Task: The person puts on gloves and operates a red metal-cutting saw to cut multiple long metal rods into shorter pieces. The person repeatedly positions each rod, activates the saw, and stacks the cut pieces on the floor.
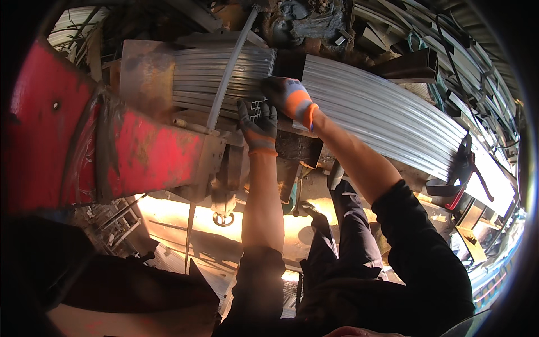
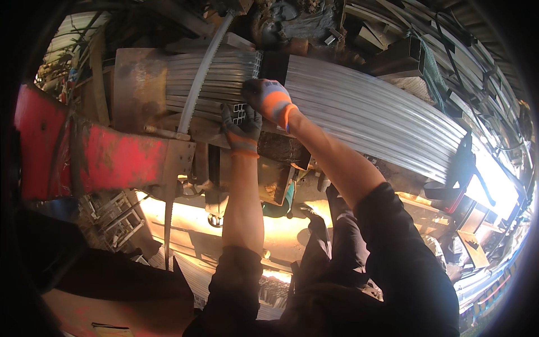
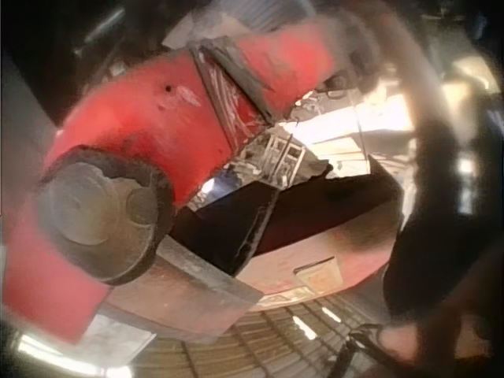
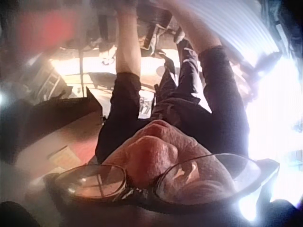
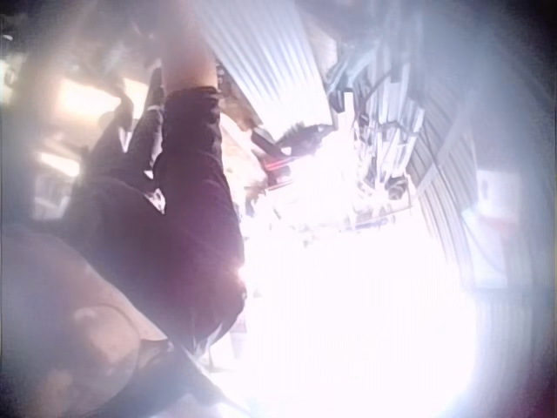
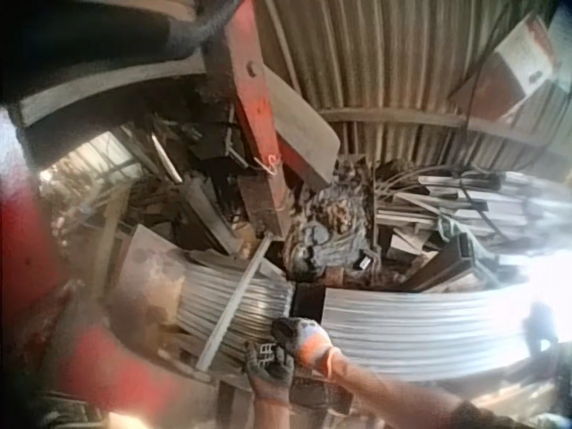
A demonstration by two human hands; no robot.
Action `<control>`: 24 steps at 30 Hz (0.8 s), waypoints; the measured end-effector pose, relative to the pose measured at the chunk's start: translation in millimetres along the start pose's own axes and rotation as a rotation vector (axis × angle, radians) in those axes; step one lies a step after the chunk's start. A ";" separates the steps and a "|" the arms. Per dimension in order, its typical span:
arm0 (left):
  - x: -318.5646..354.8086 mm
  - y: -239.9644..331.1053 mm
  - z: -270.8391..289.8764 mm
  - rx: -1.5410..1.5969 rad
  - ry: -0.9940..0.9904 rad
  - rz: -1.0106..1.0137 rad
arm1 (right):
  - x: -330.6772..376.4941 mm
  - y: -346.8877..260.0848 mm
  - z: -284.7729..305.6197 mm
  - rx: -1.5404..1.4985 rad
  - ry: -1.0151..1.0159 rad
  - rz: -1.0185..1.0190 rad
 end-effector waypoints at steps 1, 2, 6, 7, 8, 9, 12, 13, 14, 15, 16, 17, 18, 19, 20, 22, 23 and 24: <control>4.5 -1.3 0.7 0.033 0.056 0.006 | -10.4 3.8 -5.4 0.022 -0.003 0.035; 9.4 -2.5 -8.1 0.004 -0.017 0.009 | -27.5 -1.5 -21.2 0.257 -0.185 0.268; 30.5 -21.7 -24.7 -0.023 -0.087 0.056 | -70.4 40.5 -78.2 -0.071 -0.633 0.151; 35.3 -26.6 -22.6 -0.029 -0.035 0.048 | -72.3 50.8 -85.6 -0.097 -0.749 0.120; 38.9 -35.7 -25.5 -0.040 -0.092 0.029 | -74.1 35.2 -88.0 -0.065 -0.727 0.528; 42.3 -45.6 -25.8 0.043 -0.132 0.066 | -65.9 24.3 -88.3 0.056 -0.744 0.884; 50.7 -76.3 -19.7 0.110 -0.097 0.097 | -40.1 40.5 -90.0 -0.433 -0.960 0.294; 56.1 -85.6 -20.6 0.092 -0.104 0.090 | -28.9 42.0 -85.7 -0.541 -0.968 0.105; 63.3 -95.5 -22.9 0.089 -0.119 0.097 | -18.5 37.6 -76.8 -0.566 -0.943 0.076; 71.3 -105.9 -22.4 0.080 -0.068 0.107 | -8.3 33.8 -65.0 -0.514 -0.914 0.074; 81.9 -118.1 -35.4 0.032 -0.201 0.167 | 2.7 29.3 -53.6 -0.526 -0.900 0.032; 94.3 -128.9 -40.2 0.025 -0.190 0.193 | 16.9 36.8 -41.8 -0.445 -0.907 -0.201; 112.3 -144.6 -39.3 0.031 -0.116 0.228 | 19.5 6.0 -27.0 -0.368 -0.953 0.356; 127.8 -158.6 -41.5 0.034 -0.061 0.258 | 29.3 -2.3 -12.0 -0.396 -0.940 0.398; 131.0 -162.9 -50.0 0.052 -0.036 0.251 | 37.0 -8.8 1.7 -0.368 -0.937 0.416; 154.8 -178.2 -60.1 0.023 -0.022 0.263 | 51.6 -19.9 24.3 -0.342 -0.949 0.334; 165.7 -184.7 -62.9 0.013 0.008 0.274 | 59.1 -24.2 33.9 -0.340 -0.962 0.231; 175.6 -190.8 -66.9 0.039 0.002 0.304 | 67.6 -28.8 41.6 -0.317 -0.989 0.130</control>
Point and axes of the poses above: each hand's wrist, its own x-axis away from the middle knuckle, its own z-axis out of the back of the hand, y = z × x, the point moved 6 cm from there along -x, towards the middle knuckle, and after that the axes turned 14 degrees about z, right-handed, at the moved point
